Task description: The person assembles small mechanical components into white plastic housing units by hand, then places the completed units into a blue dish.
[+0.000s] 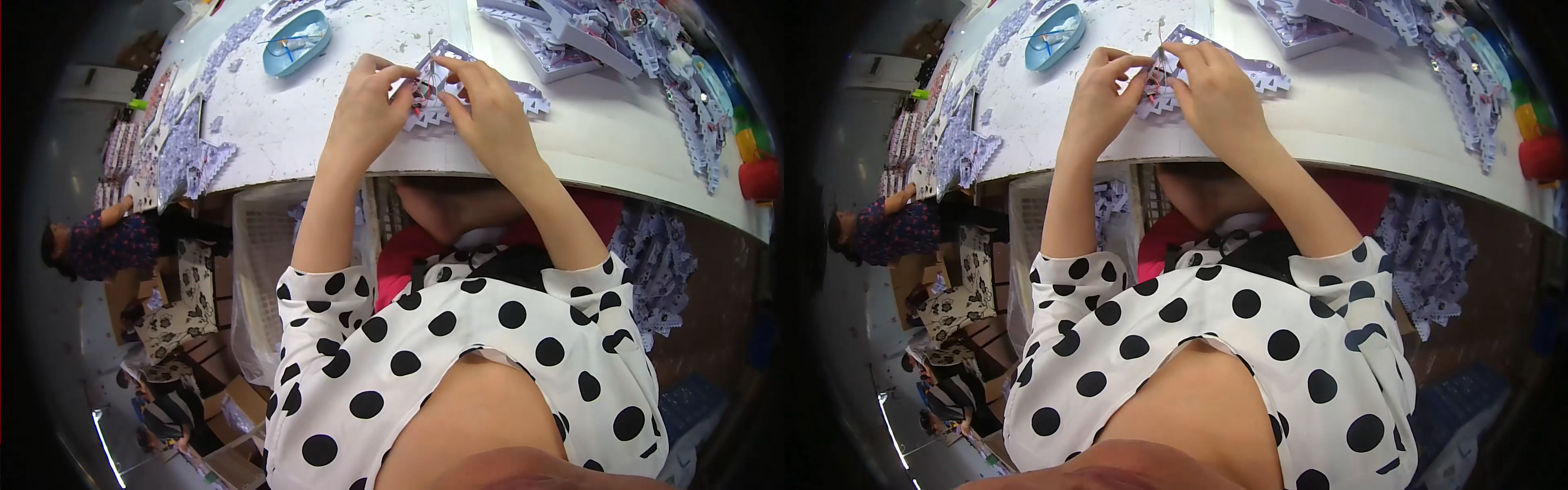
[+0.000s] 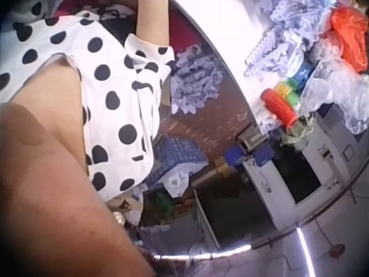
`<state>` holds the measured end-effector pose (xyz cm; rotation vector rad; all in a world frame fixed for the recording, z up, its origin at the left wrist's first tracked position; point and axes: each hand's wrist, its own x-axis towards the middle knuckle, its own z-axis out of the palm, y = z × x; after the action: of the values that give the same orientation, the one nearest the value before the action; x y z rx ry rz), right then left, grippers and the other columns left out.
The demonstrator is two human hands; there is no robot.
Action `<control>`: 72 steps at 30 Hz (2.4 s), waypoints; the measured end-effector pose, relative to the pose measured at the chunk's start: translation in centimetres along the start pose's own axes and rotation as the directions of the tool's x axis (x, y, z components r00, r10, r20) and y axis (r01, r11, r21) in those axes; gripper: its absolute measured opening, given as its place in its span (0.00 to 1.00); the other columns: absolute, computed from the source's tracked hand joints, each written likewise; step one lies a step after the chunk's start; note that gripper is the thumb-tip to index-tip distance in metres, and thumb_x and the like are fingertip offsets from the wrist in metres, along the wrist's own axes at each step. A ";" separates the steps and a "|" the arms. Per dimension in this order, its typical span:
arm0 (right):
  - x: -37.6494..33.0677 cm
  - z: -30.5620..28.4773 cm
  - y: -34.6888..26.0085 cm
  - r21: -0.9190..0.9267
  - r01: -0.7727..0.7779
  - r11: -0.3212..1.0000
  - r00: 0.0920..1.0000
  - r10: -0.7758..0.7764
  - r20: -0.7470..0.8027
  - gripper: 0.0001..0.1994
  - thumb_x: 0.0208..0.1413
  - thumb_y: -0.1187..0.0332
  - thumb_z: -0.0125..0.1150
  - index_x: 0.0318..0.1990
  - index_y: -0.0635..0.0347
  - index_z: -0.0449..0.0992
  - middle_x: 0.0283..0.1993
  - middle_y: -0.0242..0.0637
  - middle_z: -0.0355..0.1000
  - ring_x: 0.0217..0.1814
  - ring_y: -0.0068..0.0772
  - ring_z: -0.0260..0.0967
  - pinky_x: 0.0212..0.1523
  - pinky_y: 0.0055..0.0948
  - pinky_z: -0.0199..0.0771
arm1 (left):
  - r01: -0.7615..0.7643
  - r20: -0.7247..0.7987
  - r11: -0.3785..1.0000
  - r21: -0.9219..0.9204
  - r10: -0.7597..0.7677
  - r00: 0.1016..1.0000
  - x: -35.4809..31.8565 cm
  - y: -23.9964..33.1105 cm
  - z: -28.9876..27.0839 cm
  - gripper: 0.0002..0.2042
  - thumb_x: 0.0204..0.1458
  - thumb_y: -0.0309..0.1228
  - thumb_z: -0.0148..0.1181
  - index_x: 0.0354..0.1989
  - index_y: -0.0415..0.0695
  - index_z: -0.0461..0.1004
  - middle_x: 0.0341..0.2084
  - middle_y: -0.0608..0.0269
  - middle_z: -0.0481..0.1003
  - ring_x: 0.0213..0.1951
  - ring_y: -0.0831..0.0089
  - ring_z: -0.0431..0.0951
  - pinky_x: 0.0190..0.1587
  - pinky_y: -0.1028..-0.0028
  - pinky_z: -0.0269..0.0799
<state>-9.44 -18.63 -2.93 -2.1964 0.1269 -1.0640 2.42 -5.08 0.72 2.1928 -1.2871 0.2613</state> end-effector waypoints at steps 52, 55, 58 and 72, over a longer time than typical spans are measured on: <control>0.6 1.0 -3.8 0.060 0.153 0.986 0.988 -0.154 0.014 0.15 0.46 0.66 0.70 0.42 0.56 0.77 0.37 0.35 0.73 0.43 0.40 0.67 0.45 0.37 0.69 | 0.431 0.308 0.506 -0.747 -0.311 0.899 -1.6 -0.5 -5.2 0.12 0.57 0.27 0.62 0.44 0.31 0.76 0.39 0.56 0.79 0.42 0.70 0.80 0.48 0.70 0.79; 0.6 1.4 -3.5 0.127 0.134 0.983 0.991 -0.133 -0.017 0.15 0.46 0.65 0.70 0.42 0.57 0.78 0.35 0.35 0.74 0.42 0.39 0.68 0.44 0.37 0.69 | 0.435 0.302 0.426 -0.794 -0.344 0.889 -2.3 -0.5 -5.1 0.14 0.56 0.25 0.61 0.48 0.30 0.75 0.41 0.53 0.79 0.44 0.69 0.80 0.51 0.69 0.77; 0.5 1.0 -3.9 0.148 0.072 0.986 0.997 -0.077 0.027 0.14 0.47 0.65 0.70 0.42 0.57 0.80 0.35 0.35 0.75 0.42 0.39 0.68 0.45 0.36 0.69 | 0.380 0.251 0.369 -0.848 -0.351 0.902 -3.9 -0.3 -4.6 0.16 0.55 0.25 0.63 0.50 0.30 0.74 0.42 0.52 0.79 0.45 0.68 0.79 0.51 0.70 0.76; 0.8 0.9 -2.8 -0.003 0.267 0.964 0.962 -0.266 0.065 0.08 0.47 0.66 0.68 0.36 0.51 0.83 0.34 0.26 0.78 0.42 0.31 0.68 0.46 0.35 0.64 | 0.421 0.295 0.293 -0.859 -0.388 0.873 -5.6 -0.3 -3.7 0.20 0.57 0.23 0.60 0.57 0.29 0.67 0.44 0.49 0.78 0.44 0.71 0.79 0.48 0.74 0.76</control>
<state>-8.80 -16.25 -1.07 -2.3005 -0.1982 -1.1368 0.23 1.28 1.15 1.4025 -0.5319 -0.5945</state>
